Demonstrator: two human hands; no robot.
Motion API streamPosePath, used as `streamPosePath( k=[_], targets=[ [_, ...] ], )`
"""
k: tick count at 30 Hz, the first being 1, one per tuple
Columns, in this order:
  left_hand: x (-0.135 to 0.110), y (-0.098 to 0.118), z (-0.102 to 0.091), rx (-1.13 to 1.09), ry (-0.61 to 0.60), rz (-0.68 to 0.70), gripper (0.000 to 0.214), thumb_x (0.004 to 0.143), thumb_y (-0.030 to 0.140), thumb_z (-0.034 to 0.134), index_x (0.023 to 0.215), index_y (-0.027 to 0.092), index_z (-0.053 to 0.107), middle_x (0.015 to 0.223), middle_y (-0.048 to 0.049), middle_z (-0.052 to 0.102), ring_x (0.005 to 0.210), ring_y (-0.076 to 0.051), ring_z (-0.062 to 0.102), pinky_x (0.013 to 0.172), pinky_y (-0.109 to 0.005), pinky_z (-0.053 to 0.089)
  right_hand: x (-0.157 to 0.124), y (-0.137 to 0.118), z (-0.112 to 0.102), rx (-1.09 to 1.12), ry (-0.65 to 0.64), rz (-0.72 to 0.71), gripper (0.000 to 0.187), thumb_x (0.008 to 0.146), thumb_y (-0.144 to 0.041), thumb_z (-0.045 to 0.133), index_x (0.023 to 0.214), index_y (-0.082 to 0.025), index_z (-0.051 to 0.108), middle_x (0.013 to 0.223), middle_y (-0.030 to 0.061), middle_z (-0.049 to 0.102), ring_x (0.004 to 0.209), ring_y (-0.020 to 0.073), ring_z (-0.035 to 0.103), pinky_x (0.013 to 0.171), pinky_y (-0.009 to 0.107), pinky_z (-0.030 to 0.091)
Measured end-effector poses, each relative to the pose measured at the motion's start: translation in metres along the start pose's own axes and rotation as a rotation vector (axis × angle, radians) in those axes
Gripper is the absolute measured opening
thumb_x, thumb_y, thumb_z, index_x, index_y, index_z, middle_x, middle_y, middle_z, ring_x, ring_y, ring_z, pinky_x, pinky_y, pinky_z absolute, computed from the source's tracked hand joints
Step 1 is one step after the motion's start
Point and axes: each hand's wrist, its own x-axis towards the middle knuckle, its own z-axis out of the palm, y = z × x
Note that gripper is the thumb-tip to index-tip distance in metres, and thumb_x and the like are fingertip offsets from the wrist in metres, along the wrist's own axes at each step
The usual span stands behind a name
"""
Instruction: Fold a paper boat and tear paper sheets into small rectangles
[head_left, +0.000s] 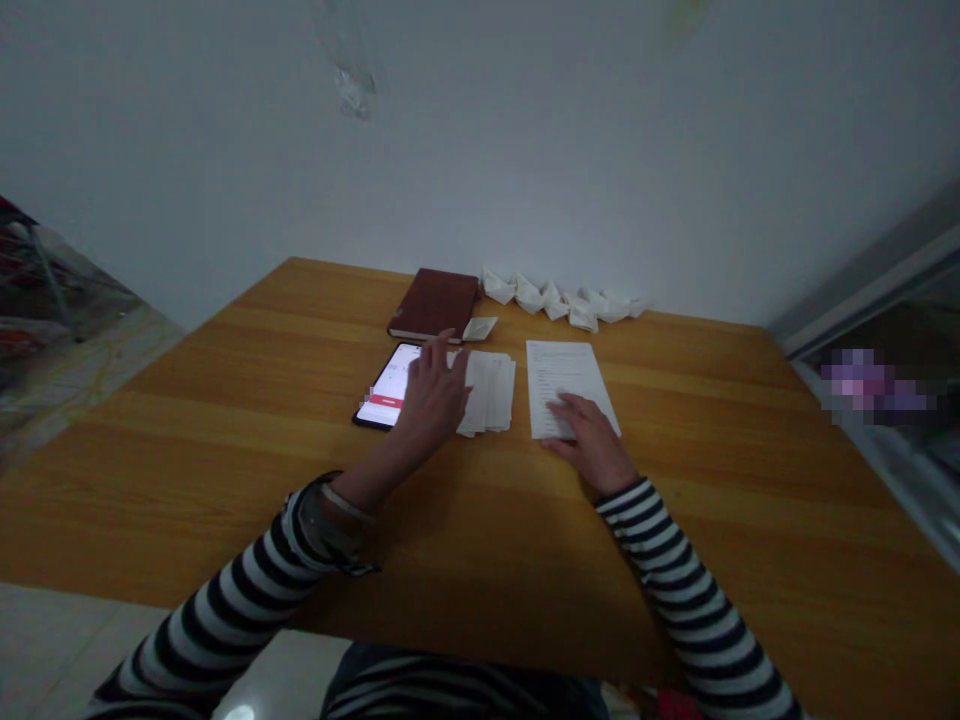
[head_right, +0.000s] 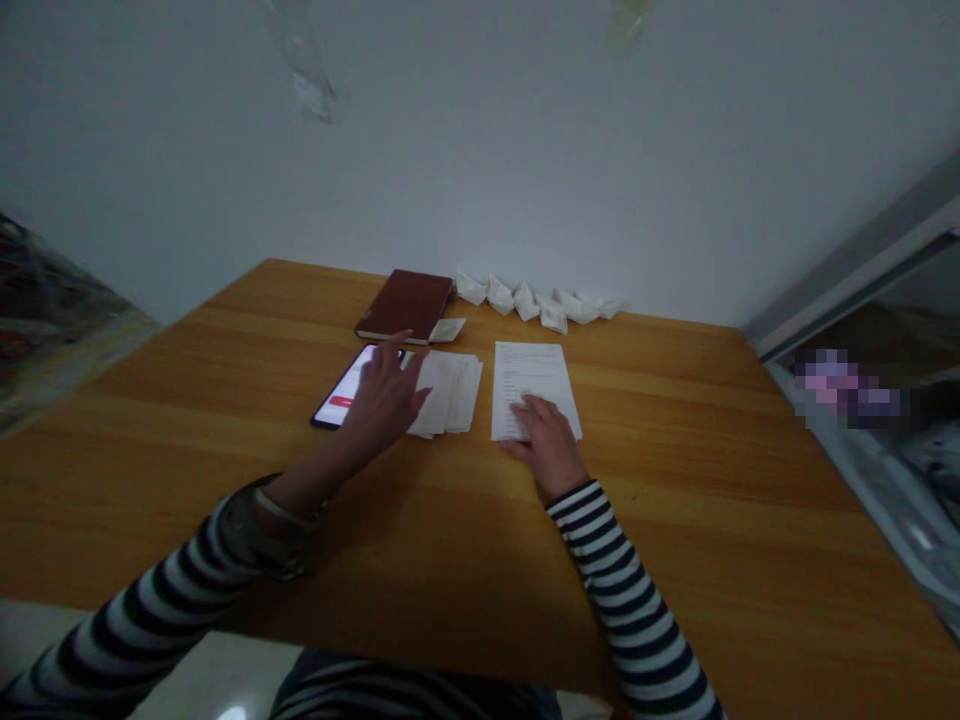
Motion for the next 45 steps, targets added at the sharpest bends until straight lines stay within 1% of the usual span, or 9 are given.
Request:
streamPosePath(
  k=[3, 6, 10, 17, 22, 28, 38, 42, 45],
  targets=[
    [-0.002, 0.025, 0.019, -0.241, -0.258, 0.295, 0.043, 0.088, 0.013, 0.053, 0.131, 0.01, 0.047, 0.134, -0.0214, 0.048, 0.124, -0.034, 0.045, 0.101, -0.053, 0.04, -0.002, -0.001, 0.002, -0.003, -0.005, -0.014, 0.044, 0.085, -0.035, 0.068, 0.124, -0.015, 0.064, 0.134, 0.0146, 0.06, 0.123, 0.0284, 0.056, 0.104, 0.046, 0.047],
    [0.002, 0.041, 0.041, -0.349, -0.361, 0.424, 0.04, 0.086, 0.008, 0.054, 0.125, 0.016, 0.054, 0.12, -0.0119, 0.059, 0.113, -0.025, 0.055, 0.098, -0.042, 0.046, -0.003, -0.006, 0.0, -0.055, -0.018, 0.01, 0.04, 0.088, -0.035, 0.063, 0.125, -0.019, 0.064, 0.136, 0.0114, 0.059, 0.12, 0.0283, 0.06, 0.098, 0.044, 0.053],
    [0.015, 0.038, 0.056, -0.473, -0.395, 0.472, 0.04, 0.081, 0.002, 0.054, 0.117, 0.018, 0.061, 0.116, -0.0088, 0.063, 0.11, -0.021, 0.058, 0.095, -0.037, 0.048, -0.003, -0.008, 0.001, -0.101, -0.038, 0.024, 0.038, 0.091, -0.035, 0.059, 0.128, -0.024, 0.062, 0.14, 0.0077, 0.056, 0.117, 0.0282, 0.063, 0.089, 0.044, 0.058],
    [0.036, 0.008, 0.049, -0.651, -0.473, 0.472, 0.03, 0.082, 0.007, 0.058, 0.109, 0.018, 0.068, 0.104, -0.0076, 0.073, 0.092, -0.017, 0.068, 0.083, -0.031, 0.052, -0.002, -0.003, 0.003, -0.013, 0.015, 0.003, 0.028, 0.095, -0.029, 0.054, 0.118, -0.021, 0.068, 0.131, 0.0082, 0.063, 0.119, 0.0243, 0.062, 0.096, 0.043, 0.055],
    [0.036, 0.007, 0.053, -0.667, -0.461, 0.476, 0.027, 0.091, 0.011, 0.048, 0.105, 0.018, 0.071, 0.109, -0.0103, 0.072, 0.099, -0.018, 0.067, 0.089, -0.033, 0.051, -0.003, -0.003, 0.001, 0.022, 0.009, 0.004, 0.035, 0.089, -0.031, 0.064, 0.122, -0.023, 0.065, 0.133, 0.0094, 0.062, 0.12, 0.0266, 0.061, 0.094, 0.046, 0.056],
    [0.031, 0.012, 0.057, -0.573, -0.464, 0.548, 0.021, 0.085, 0.008, 0.057, 0.097, 0.015, 0.072, 0.109, -0.0111, 0.07, 0.098, -0.019, 0.066, 0.088, -0.03, 0.05, -0.003, -0.002, 0.002, 0.051, 0.009, -0.002, 0.033, 0.091, -0.029, 0.061, 0.122, -0.021, 0.065, 0.133, 0.01, 0.062, 0.122, 0.0258, 0.06, 0.098, 0.046, 0.053],
    [0.021, 0.024, 0.048, -0.272, -0.394, 0.725, 0.027, 0.091, 0.009, 0.052, 0.115, 0.014, 0.064, 0.109, -0.0134, 0.066, 0.103, -0.024, 0.061, 0.083, -0.036, 0.052, -0.003, 0.003, 0.004, 0.157, 0.073, 0.07, 0.033, 0.096, -0.035, 0.051, 0.123, -0.022, 0.064, 0.127, 0.0078, 0.066, 0.116, 0.0233, 0.064, 0.098, 0.043, 0.053],
    [0.018, 0.026, 0.054, -0.333, -0.316, 0.614, 0.019, 0.086, 0.01, 0.057, 0.1, 0.017, 0.068, 0.105, -0.0098, 0.069, 0.099, -0.024, 0.063, 0.084, -0.037, 0.052, -0.003, 0.001, 0.002, 0.248, 0.092, 0.124, 0.034, 0.098, -0.036, 0.045, 0.122, -0.021, 0.065, 0.123, 0.0082, 0.069, 0.112, 0.0219, 0.067, 0.098, 0.041, 0.053],
    [0.017, 0.028, 0.055, -0.372, -0.214, 0.485, 0.019, 0.087, 0.009, 0.053, 0.095, 0.018, 0.068, 0.115, -0.0102, 0.067, 0.105, -0.024, 0.062, 0.088, -0.039, 0.052, -0.003, 0.0, -0.001, 0.274, 0.177, 0.089, 0.037, 0.095, -0.039, 0.051, 0.125, -0.021, 0.063, 0.128, 0.0099, 0.066, 0.123, 0.0241, 0.059, 0.104, 0.047, 0.047]
  ],
)
